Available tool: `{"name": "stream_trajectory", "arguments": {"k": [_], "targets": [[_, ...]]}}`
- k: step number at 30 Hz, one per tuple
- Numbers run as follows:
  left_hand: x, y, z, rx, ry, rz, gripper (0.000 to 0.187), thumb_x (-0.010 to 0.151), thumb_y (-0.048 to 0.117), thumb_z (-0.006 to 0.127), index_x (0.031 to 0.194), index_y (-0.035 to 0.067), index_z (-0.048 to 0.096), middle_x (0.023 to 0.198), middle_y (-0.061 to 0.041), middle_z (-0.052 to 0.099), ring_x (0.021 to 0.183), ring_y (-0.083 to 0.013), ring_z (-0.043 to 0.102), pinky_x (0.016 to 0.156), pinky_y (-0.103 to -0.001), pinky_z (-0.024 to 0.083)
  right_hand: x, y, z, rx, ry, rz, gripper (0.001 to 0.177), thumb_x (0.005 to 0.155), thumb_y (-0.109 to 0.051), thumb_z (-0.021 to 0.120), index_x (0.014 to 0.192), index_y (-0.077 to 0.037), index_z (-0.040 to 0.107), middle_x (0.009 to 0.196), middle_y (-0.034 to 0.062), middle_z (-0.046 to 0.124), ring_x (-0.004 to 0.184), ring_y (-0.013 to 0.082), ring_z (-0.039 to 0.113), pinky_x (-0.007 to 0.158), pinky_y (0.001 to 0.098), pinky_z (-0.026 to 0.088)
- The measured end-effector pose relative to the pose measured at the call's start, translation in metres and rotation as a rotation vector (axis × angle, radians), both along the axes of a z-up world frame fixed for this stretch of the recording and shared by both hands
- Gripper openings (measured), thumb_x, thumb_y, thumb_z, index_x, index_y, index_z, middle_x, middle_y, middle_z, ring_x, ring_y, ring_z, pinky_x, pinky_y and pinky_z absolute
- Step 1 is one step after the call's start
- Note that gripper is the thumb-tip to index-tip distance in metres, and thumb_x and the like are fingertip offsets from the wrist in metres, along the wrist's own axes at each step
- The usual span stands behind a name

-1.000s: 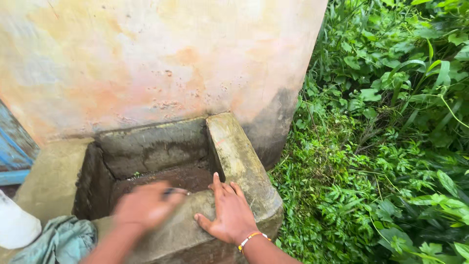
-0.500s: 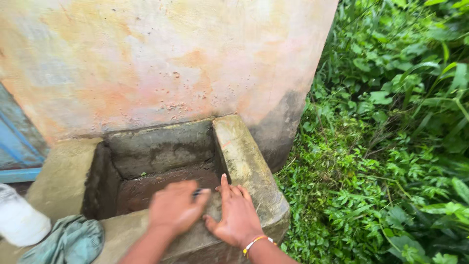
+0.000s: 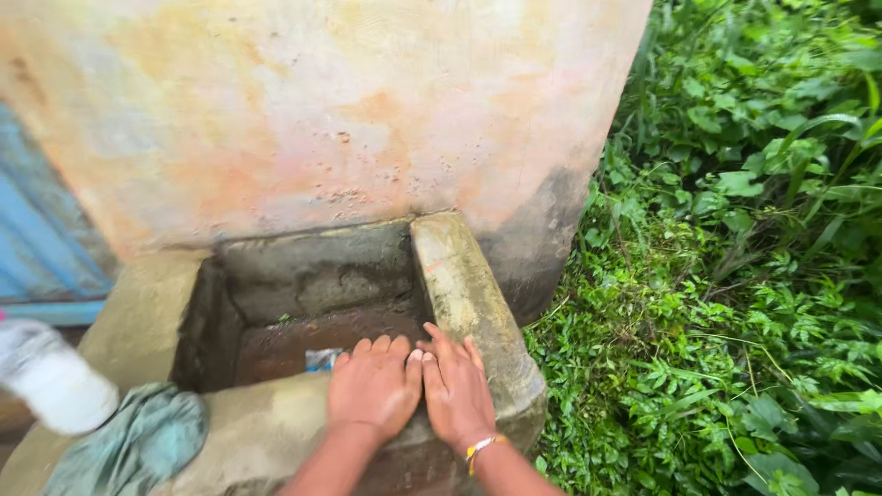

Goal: The person cleans the edges of a concrete outdoor basin by hand using a small rectangular scrubbing tool.

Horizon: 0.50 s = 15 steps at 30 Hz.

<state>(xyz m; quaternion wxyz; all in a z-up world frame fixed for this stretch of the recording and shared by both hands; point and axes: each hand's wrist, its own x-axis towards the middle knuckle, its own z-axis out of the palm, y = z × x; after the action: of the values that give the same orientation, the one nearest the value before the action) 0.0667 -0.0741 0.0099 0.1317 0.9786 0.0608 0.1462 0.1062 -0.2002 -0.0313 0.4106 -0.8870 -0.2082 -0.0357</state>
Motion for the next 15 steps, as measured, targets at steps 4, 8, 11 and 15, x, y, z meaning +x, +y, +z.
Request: {"name": "stream_trajectory", "arguments": {"k": [4, 8, 11, 15], "targets": [[-0.053, 0.068, -0.011, -0.099, 0.126, 0.138, 0.038, 0.089, 0.042, 0.048, 0.105, 0.016, 0.071, 0.111, -0.014, 0.069, 0.107, -0.0364, 0.064, 0.093, -0.051, 0.050, 0.011, -0.025, 0.007, -0.261, -0.164, 0.301, 0.051, 0.100, -0.030, 0.044, 0.148, -0.011, 0.046, 0.149, 0.0160, 0.055, 0.147, 0.0269, 0.040, 0.123, 0.0464, 0.017], [-0.073, 0.103, -0.011, 0.049, 0.146, 0.141, 0.043, 0.091, 0.048, 0.048, 0.105, 0.012, 0.068, 0.108, -0.016, 0.070, 0.108, -0.0358, 0.066, 0.090, -0.054, 0.050, 0.012, -0.030, 0.009, -0.351, -0.251, 0.373, 0.056, 0.104, -0.027, 0.043, 0.156, -0.006, 0.037, 0.153, 0.0202, 0.046, 0.147, 0.0314, 0.036, 0.121, 0.0479, 0.017], [-0.055, 0.048, -0.024, -0.035, 0.046, 0.230, 0.040, 0.087, 0.051, 0.053, 0.097, 0.018, 0.071, 0.103, -0.009, 0.073, 0.106, -0.0311, 0.066, 0.096, -0.048, 0.051, 0.016, -0.033, 0.005, -0.310, -0.250, 0.358, 0.054, 0.103, -0.025, 0.044, 0.154, -0.006, 0.039, 0.157, 0.0196, 0.044, 0.147, 0.0319, 0.035, 0.119, 0.0488, 0.017], [-0.026, -0.020, -0.009, 0.077, -0.011, 0.069, 0.039, 0.094, 0.044, 0.047, 0.106, 0.013, 0.067, 0.103, -0.010, 0.070, 0.104, -0.0323, 0.063, 0.091, -0.050, 0.046, 0.016, -0.034, 0.008, -0.341, -0.277, 0.383, 0.062, 0.093, -0.019, 0.044, 0.154, -0.008, 0.040, 0.154, 0.0161, 0.049, 0.147, 0.0286, 0.038, 0.121, 0.0481, 0.018]]}}
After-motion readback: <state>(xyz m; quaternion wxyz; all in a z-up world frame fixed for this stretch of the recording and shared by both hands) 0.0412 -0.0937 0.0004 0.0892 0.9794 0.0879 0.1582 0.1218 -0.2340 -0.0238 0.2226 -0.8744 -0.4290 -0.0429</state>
